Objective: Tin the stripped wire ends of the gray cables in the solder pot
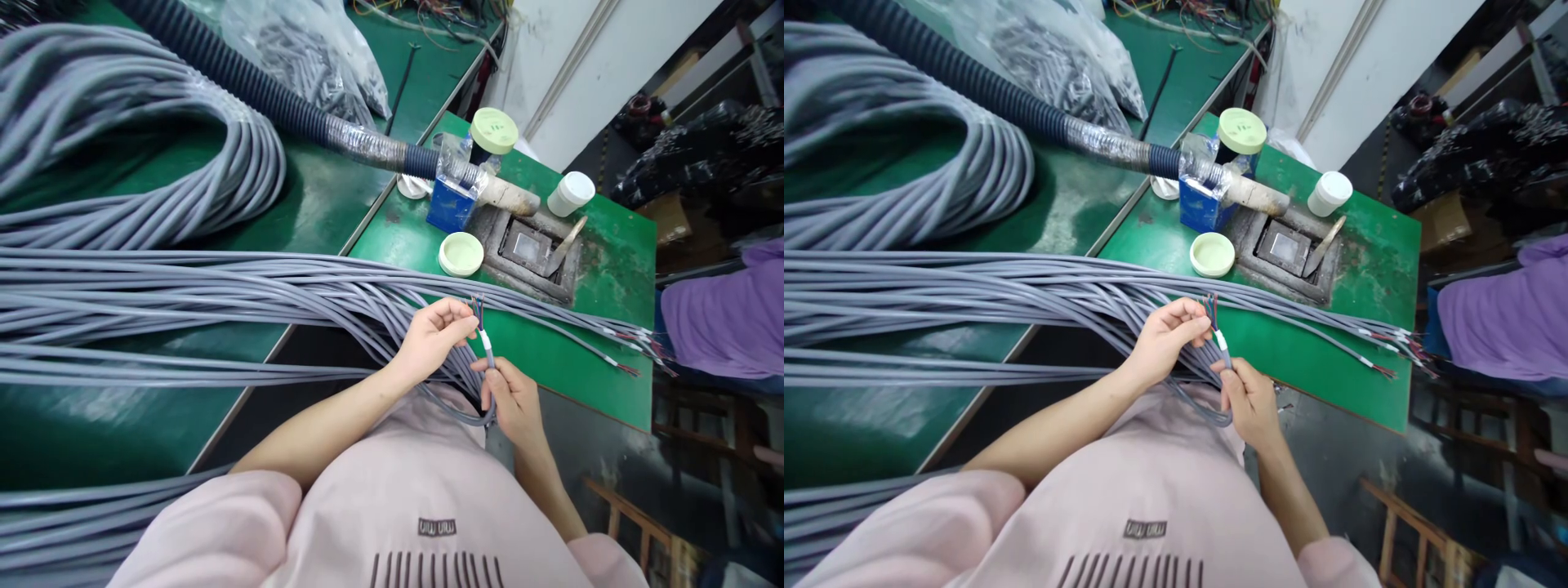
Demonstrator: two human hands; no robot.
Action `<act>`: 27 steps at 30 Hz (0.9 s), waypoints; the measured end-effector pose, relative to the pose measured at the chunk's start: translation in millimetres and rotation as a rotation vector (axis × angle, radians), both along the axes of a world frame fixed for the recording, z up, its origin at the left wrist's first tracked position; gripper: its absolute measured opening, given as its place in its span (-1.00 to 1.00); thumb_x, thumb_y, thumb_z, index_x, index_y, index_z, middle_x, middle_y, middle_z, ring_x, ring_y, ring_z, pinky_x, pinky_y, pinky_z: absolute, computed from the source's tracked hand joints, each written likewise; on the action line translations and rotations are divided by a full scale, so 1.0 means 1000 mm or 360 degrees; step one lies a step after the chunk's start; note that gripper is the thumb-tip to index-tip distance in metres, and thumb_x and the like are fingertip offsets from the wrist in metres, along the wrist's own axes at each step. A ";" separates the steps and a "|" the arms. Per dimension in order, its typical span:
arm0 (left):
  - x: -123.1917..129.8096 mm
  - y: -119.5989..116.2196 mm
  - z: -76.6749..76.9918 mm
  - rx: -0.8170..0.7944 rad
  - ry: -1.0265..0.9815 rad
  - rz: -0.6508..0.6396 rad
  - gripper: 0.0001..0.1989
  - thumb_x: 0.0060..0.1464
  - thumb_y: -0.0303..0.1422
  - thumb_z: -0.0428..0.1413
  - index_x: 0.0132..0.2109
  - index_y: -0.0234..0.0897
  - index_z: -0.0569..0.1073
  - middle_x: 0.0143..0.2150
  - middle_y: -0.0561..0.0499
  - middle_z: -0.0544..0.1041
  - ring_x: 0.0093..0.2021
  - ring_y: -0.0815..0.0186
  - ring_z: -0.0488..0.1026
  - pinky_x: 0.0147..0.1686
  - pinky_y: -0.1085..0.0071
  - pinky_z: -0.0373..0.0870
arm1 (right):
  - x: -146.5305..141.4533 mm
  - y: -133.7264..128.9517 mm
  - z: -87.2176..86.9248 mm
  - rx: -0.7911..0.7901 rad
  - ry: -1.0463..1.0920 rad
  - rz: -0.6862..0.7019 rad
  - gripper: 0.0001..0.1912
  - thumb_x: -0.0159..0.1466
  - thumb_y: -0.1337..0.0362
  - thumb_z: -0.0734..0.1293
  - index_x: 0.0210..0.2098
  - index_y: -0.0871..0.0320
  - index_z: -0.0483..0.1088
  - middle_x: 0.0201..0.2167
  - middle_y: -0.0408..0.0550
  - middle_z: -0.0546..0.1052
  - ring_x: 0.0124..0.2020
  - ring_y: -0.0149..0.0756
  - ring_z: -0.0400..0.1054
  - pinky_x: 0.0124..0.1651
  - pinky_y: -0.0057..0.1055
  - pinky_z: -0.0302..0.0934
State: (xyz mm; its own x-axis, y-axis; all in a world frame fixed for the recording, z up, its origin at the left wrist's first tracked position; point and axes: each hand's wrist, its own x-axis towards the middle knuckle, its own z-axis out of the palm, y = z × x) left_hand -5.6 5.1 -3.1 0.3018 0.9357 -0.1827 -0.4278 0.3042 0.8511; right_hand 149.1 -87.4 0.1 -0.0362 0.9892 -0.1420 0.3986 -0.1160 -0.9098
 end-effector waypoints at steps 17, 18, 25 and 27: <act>-0.002 -0.005 -0.012 0.0382 0.0101 0.0083 -0.83 0.08 -0.27 0.22 -0.25 -0.30 0.53 -0.43 0.02 0.54 -0.46 0.42 0.43 -0.42 0.50 0.37 | 0.004 -0.002 -0.007 -0.0051 0.0228 -0.0056 -0.72 0.42 0.15 0.15 -0.17 0.14 0.43 -0.71 -0.29 0.34 -0.69 -0.50 0.14 -0.53 -0.51 0.03; -0.002 -0.002 -0.012 0.0276 0.0056 0.0060 -0.80 0.08 -0.24 0.22 -0.24 -0.30 0.52 -0.45 0.03 0.53 -0.48 0.43 0.42 -0.45 0.52 0.37 | 0.004 -0.003 -0.008 -0.0052 0.0239 -0.0049 -0.72 0.42 0.14 0.15 -0.17 0.14 0.43 -0.71 -0.29 0.33 -0.69 -0.50 0.14 -0.54 -0.51 0.03; -0.003 0.008 -0.010 -0.0007 -0.0108 -0.0105 -0.70 -0.10 -0.21 0.34 -0.32 -0.34 0.51 -0.49 0.07 0.51 -0.52 0.48 0.41 -0.52 0.58 0.33 | 0.003 -0.002 -0.007 -0.0037 0.0214 -0.0013 -0.72 0.42 0.15 0.15 -0.19 0.15 0.43 -0.71 -0.29 0.33 -0.69 -0.50 0.14 -0.55 -0.51 0.02; -0.003 0.008 -0.008 -0.0038 -0.0112 -0.0108 -0.70 -0.14 -0.23 0.36 -0.34 -0.34 0.50 -0.49 0.07 0.51 -0.51 0.47 0.42 -0.51 0.58 0.33 | 0.003 -0.001 -0.007 -0.0030 0.0197 0.0002 -0.72 0.41 0.16 0.15 -0.19 0.15 0.43 -0.71 -0.29 0.33 -0.69 -0.50 0.14 -0.54 -0.51 0.03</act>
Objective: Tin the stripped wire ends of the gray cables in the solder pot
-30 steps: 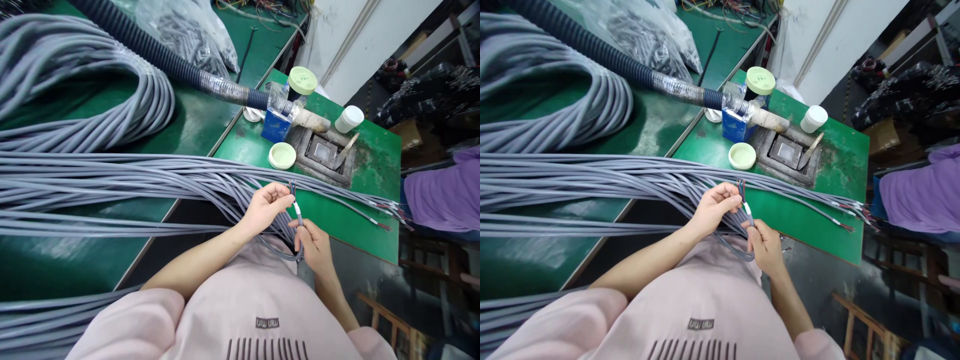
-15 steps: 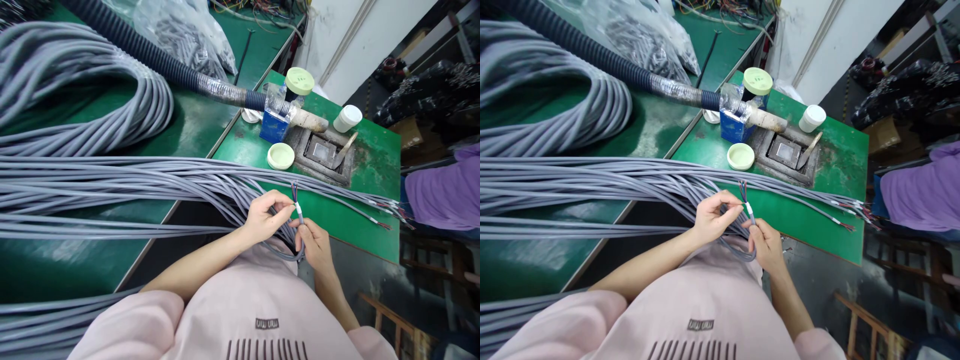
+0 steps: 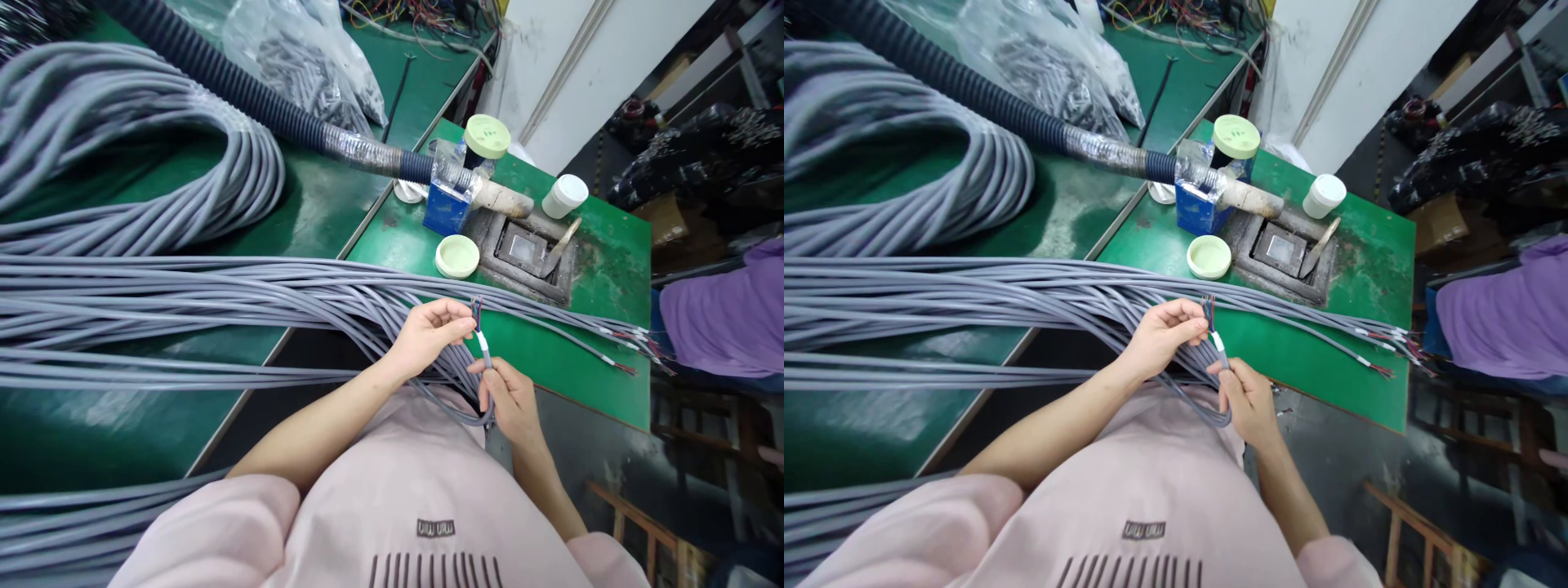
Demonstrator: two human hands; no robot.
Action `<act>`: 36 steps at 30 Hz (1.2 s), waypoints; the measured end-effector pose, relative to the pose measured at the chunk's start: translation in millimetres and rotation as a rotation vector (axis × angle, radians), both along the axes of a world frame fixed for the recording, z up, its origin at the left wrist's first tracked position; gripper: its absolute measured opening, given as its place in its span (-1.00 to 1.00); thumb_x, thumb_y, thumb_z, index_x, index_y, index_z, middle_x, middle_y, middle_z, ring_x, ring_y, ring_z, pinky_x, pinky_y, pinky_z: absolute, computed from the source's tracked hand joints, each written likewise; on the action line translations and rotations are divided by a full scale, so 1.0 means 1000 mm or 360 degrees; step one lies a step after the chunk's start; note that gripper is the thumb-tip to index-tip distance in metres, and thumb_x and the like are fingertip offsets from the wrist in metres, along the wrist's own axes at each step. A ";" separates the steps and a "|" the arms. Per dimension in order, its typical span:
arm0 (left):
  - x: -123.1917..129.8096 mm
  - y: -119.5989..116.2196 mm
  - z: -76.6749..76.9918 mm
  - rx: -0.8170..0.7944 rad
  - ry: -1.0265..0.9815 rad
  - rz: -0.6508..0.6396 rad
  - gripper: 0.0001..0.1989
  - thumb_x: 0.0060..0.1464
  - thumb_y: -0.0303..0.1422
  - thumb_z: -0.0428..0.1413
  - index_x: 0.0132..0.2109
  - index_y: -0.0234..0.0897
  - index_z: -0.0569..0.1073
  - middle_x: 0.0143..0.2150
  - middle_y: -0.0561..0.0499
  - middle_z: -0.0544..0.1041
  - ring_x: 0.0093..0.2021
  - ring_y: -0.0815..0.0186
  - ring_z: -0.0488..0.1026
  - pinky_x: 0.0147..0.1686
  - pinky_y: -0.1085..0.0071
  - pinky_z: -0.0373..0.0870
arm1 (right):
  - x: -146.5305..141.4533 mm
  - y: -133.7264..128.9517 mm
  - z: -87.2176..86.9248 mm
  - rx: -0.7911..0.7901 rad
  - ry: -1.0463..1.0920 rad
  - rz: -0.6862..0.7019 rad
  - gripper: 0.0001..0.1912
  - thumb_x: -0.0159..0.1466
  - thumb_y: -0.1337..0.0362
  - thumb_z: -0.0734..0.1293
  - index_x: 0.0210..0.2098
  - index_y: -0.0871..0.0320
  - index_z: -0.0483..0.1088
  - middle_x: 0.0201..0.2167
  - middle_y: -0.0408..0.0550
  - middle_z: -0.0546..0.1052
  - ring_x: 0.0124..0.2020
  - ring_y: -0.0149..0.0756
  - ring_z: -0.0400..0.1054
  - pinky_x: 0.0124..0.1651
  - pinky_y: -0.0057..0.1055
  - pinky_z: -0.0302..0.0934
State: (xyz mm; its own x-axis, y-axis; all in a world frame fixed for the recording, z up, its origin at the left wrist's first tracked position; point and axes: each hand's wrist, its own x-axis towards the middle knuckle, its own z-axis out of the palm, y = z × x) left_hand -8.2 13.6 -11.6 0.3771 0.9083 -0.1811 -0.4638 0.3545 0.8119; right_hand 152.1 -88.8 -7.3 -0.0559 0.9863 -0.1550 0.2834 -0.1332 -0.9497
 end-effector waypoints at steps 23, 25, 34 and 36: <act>-0.009 -0.001 0.003 -0.0113 -0.0805 -0.0720 -0.83 -0.10 -0.35 0.19 -0.48 -0.34 0.37 -0.59 0.06 0.27 -0.61 0.41 0.26 -0.62 0.45 0.08 | -0.001 -0.002 0.008 -0.0025 0.0092 0.0338 -0.68 0.40 0.16 0.14 -0.21 0.17 0.47 -0.71 -0.26 0.33 -0.66 -0.46 0.18 -0.49 -0.49 0.09; -0.009 -0.002 0.002 -0.0102 -0.0819 -0.0717 -0.82 -0.10 -0.34 0.20 -0.48 -0.33 0.37 -0.60 0.06 0.27 -0.61 0.40 0.27 -0.61 0.44 0.10 | -0.001 -0.003 0.004 -0.0042 0.0149 0.0331 -0.67 0.40 0.15 0.14 -0.22 0.18 0.46 -0.71 -0.26 0.32 -0.67 -0.46 0.16 -0.49 -0.48 0.09; -0.004 -0.004 0.001 0.0059 -0.0643 -0.0422 -0.75 -0.14 -0.36 0.29 -0.48 -0.31 0.34 -0.59 0.08 0.34 -0.56 0.37 0.33 -0.50 0.43 0.19 | -0.002 0.003 0.002 -0.0008 0.0175 0.0142 -0.70 0.39 0.13 0.18 -0.24 0.17 0.46 -0.72 -0.27 0.29 -0.68 -0.46 0.14 -0.52 -0.48 0.06; -0.003 -0.004 0.003 0.0093 -0.0591 -0.0363 -0.72 -0.14 -0.32 0.30 -0.48 -0.31 0.33 -0.58 0.08 0.35 -0.54 0.37 0.32 -0.49 0.43 0.20 | -0.004 0.004 0.004 0.0010 0.0116 0.0075 -0.72 0.39 0.14 0.19 -0.20 0.15 0.45 -0.71 -0.29 0.28 -0.69 -0.46 0.15 -0.54 -0.49 0.05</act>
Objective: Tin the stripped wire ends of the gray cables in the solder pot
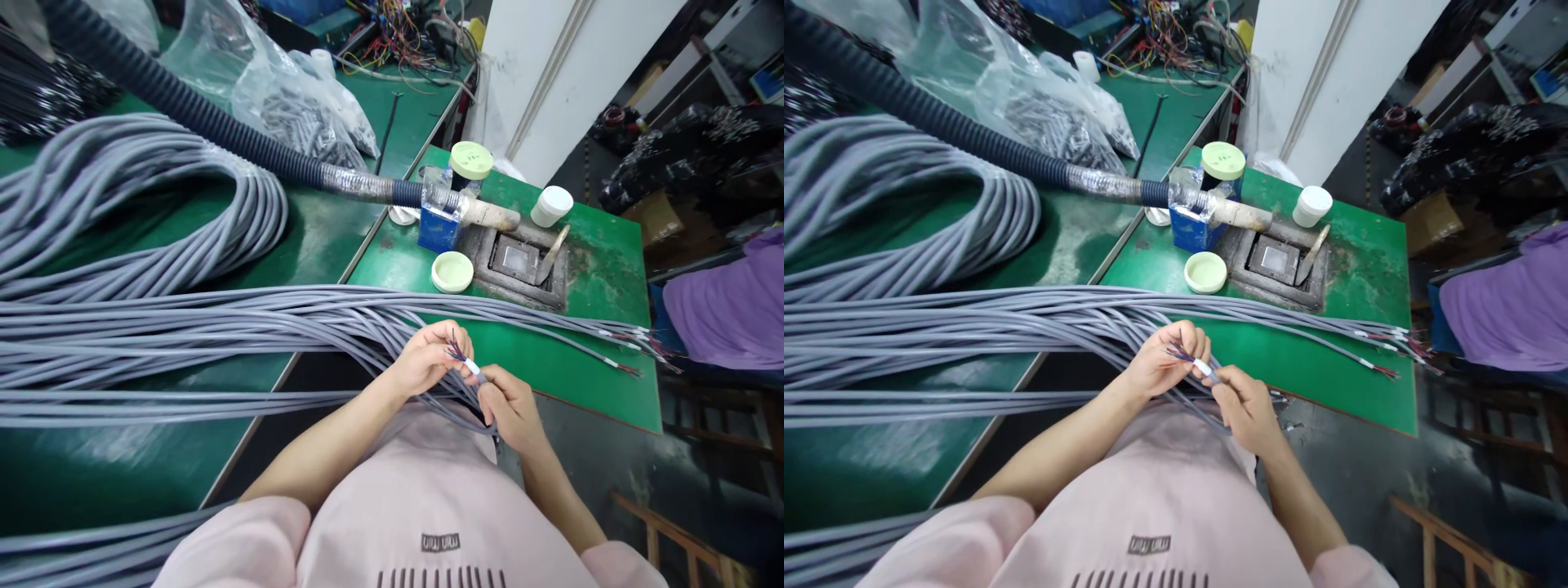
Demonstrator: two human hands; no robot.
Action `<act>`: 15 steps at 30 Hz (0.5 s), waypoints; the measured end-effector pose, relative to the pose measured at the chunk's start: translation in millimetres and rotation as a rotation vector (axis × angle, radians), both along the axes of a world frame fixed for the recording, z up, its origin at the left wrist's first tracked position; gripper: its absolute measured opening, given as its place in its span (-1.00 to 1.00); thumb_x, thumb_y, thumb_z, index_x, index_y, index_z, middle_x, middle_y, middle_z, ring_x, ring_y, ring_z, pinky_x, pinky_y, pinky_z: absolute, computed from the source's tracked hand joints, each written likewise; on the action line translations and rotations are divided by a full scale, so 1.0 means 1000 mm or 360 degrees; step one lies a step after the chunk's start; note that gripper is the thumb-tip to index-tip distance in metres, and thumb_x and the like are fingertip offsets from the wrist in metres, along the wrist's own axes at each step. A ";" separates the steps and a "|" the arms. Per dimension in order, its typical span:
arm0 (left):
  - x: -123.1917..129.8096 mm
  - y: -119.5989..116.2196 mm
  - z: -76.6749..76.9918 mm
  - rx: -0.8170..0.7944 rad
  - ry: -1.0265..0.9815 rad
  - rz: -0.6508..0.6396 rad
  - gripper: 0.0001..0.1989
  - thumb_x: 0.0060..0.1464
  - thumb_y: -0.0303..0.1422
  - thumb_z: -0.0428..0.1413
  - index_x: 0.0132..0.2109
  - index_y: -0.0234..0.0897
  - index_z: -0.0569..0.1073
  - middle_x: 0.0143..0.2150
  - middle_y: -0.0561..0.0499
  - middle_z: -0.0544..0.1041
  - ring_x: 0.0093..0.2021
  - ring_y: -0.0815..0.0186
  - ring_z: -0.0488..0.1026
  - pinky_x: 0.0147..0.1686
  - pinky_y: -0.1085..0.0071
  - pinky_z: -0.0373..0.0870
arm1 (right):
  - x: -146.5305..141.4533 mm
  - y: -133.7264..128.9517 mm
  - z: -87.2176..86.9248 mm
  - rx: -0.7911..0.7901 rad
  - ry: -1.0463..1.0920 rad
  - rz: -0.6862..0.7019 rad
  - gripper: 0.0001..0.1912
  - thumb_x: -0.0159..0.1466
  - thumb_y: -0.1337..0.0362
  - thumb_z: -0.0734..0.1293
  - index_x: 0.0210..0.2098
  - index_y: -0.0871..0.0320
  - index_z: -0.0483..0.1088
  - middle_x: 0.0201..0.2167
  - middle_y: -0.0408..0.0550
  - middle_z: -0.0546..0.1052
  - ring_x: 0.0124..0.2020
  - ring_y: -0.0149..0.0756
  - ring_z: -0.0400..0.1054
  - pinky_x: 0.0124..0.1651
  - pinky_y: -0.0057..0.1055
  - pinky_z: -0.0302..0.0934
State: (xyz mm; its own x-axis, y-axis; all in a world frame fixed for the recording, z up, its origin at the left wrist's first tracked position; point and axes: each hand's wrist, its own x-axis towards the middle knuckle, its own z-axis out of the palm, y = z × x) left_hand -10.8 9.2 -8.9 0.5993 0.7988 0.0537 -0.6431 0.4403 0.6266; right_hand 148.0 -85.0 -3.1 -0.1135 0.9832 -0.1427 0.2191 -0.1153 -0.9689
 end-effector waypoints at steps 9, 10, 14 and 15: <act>-0.003 0.000 -0.003 0.0114 0.0001 0.0032 -0.74 -0.07 -0.28 0.26 -0.48 -0.30 0.35 -0.57 0.06 0.35 -0.51 0.34 0.32 -0.47 0.40 0.20 | -0.002 0.001 -0.001 0.0049 0.0011 -0.0050 -0.72 0.40 0.14 0.17 -0.20 0.14 0.45 -0.73 -0.30 0.21 -0.70 -0.48 0.10 -0.59 -0.49 -0.02; -0.003 0.000 -0.003 0.0089 0.0005 0.0000 -0.74 -0.08 -0.28 0.26 -0.48 -0.30 0.35 -0.57 0.06 0.34 -0.51 0.34 0.32 -0.46 0.40 0.21 | -0.001 0.001 -0.001 0.0044 -0.0002 -0.0034 -0.71 0.40 0.13 0.17 -0.20 0.14 0.46 -0.73 -0.30 0.20 -0.71 -0.48 0.09 -0.59 -0.49 -0.03; -0.004 0.002 -0.002 -0.0001 0.0035 -0.0110 -0.67 -0.11 -0.22 0.28 -0.51 -0.29 0.31 -0.60 0.07 0.31 -0.54 0.34 0.30 -0.46 0.38 0.22 | -0.001 0.003 0.002 0.0034 -0.0059 0.0017 -0.68 0.40 0.11 0.16 -0.23 0.14 0.48 -0.75 -0.29 0.19 -0.71 -0.47 0.09 -0.60 -0.49 -0.02; -0.004 0.003 -0.002 0.0000 0.0034 -0.0124 -0.66 -0.10 -0.22 0.28 -0.52 -0.29 0.30 -0.61 0.08 0.30 -0.55 0.34 0.29 -0.47 0.38 0.21 | -0.001 0.003 0.003 0.0034 -0.0070 0.0032 -0.67 0.40 0.11 0.16 -0.23 0.14 0.48 -0.75 -0.29 0.19 -0.71 -0.47 0.09 -0.60 -0.49 -0.02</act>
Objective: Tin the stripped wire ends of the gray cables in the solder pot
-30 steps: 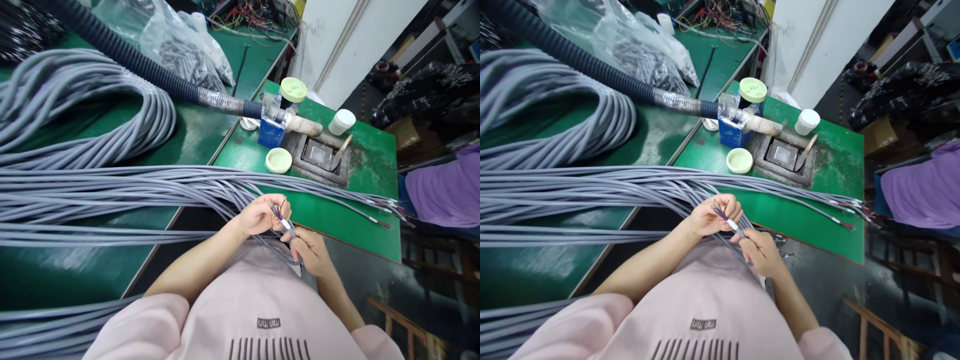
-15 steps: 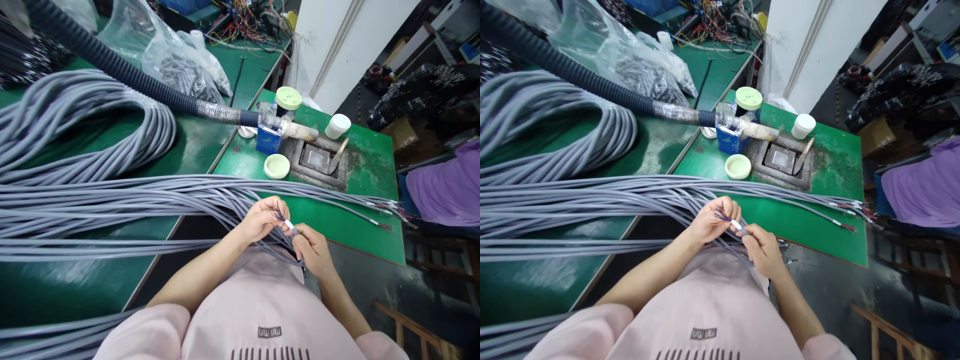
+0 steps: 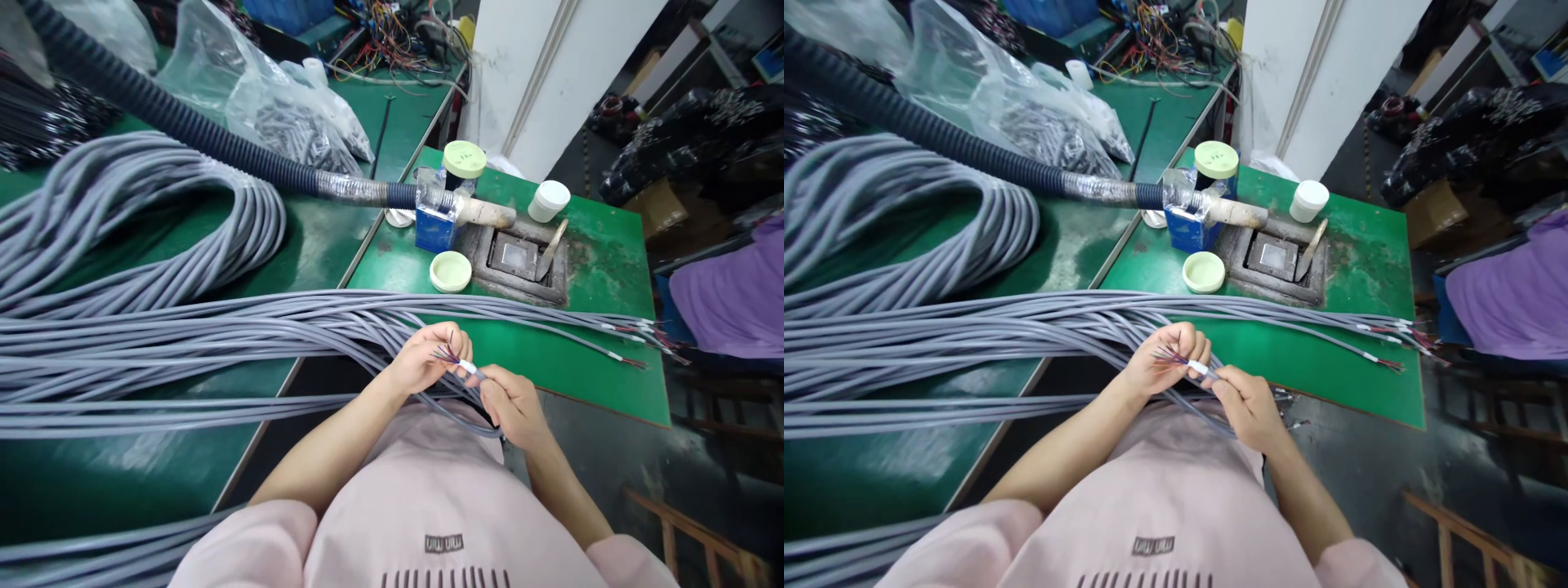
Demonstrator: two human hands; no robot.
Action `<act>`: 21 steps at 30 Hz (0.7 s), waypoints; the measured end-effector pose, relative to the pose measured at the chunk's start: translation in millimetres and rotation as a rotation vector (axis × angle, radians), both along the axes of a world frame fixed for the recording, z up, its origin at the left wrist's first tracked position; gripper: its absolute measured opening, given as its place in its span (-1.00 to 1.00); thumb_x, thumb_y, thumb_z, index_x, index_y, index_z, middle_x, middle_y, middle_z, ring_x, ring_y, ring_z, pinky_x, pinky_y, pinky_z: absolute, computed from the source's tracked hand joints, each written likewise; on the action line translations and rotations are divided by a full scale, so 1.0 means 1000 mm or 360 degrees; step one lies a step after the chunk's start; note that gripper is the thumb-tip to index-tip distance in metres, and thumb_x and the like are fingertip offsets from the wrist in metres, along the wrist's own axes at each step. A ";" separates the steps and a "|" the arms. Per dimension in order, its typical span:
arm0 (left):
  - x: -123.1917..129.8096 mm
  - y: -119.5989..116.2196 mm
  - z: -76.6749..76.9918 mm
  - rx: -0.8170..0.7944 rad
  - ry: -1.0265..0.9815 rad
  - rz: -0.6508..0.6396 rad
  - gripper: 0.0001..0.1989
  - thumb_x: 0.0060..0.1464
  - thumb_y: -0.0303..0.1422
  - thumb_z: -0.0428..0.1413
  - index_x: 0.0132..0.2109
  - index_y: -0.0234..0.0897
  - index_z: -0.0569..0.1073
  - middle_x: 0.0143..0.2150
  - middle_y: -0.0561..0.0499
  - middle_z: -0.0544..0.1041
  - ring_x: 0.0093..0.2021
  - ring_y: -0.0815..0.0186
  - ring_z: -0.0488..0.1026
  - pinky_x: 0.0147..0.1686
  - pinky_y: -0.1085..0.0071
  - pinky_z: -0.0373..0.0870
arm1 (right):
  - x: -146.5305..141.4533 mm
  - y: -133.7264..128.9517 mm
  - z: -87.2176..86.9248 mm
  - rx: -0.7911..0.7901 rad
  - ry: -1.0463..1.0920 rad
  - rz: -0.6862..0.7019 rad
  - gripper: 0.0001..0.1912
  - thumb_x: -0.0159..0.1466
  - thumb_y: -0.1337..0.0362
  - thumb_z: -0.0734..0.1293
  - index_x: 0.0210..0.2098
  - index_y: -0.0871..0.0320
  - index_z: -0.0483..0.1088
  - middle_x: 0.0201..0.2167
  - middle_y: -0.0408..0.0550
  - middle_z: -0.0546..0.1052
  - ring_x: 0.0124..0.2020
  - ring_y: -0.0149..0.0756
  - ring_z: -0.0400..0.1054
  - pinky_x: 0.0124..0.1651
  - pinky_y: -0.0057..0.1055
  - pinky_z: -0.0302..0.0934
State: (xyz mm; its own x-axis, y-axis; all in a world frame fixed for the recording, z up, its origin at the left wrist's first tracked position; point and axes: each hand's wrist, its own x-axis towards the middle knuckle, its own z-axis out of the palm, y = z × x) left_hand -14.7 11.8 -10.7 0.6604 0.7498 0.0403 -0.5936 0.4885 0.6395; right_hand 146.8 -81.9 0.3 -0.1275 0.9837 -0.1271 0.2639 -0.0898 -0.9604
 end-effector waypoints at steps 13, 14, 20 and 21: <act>-0.009 0.006 -0.010 0.0179 0.0041 -0.0073 -0.71 -0.08 -0.19 0.33 -0.43 -0.34 0.49 -0.59 0.05 0.37 -0.55 0.37 0.35 -0.53 0.44 0.26 | -0.001 0.003 0.008 -0.0004 0.0012 0.0087 -0.66 0.40 0.13 0.15 -0.26 0.13 0.49 -0.77 -0.28 0.19 -0.73 -0.46 0.09 -0.60 -0.49 -0.01; -0.009 0.006 -0.010 0.0214 0.0028 -0.0071 -0.74 -0.06 -0.21 0.32 -0.42 -0.33 0.52 -0.57 0.03 0.39 -0.54 0.37 0.36 -0.53 0.44 0.26 | 0.000 0.004 0.008 -0.0007 0.0024 0.0089 -0.66 0.40 0.13 0.15 -0.26 0.13 0.49 -0.77 -0.29 0.20 -0.72 -0.46 0.09 -0.60 -0.50 -0.02; -0.012 0.008 -0.012 0.0360 0.0098 -0.0021 -0.74 -0.03 -0.20 0.30 -0.41 -0.33 0.55 -0.57 0.01 0.37 -0.53 0.36 0.37 -0.52 0.42 0.27 | 0.001 0.002 0.005 -0.0038 0.0050 0.0054 -0.67 0.40 0.11 0.16 -0.27 0.15 0.48 -0.76 -0.29 0.20 -0.72 -0.47 0.10 -0.61 -0.50 -0.03; -0.012 0.008 -0.013 0.0362 0.0120 -0.0022 -0.72 -0.03 -0.18 0.31 -0.42 -0.34 0.54 -0.57 0.01 0.37 -0.53 0.36 0.36 -0.52 0.41 0.27 | 0.001 0.002 0.005 -0.0039 0.0055 0.0051 -0.67 0.40 0.11 0.16 -0.27 0.16 0.47 -0.76 -0.29 0.20 -0.72 -0.47 0.10 -0.61 -0.50 -0.04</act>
State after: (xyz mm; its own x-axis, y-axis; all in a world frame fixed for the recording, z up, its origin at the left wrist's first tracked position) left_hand -26.2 19.9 -23.7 0.6780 0.7180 0.1574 -0.5344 0.3343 0.7763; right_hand 147.4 -79.8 5.2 -0.1633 0.9757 -0.1459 0.2337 -0.1054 -0.9666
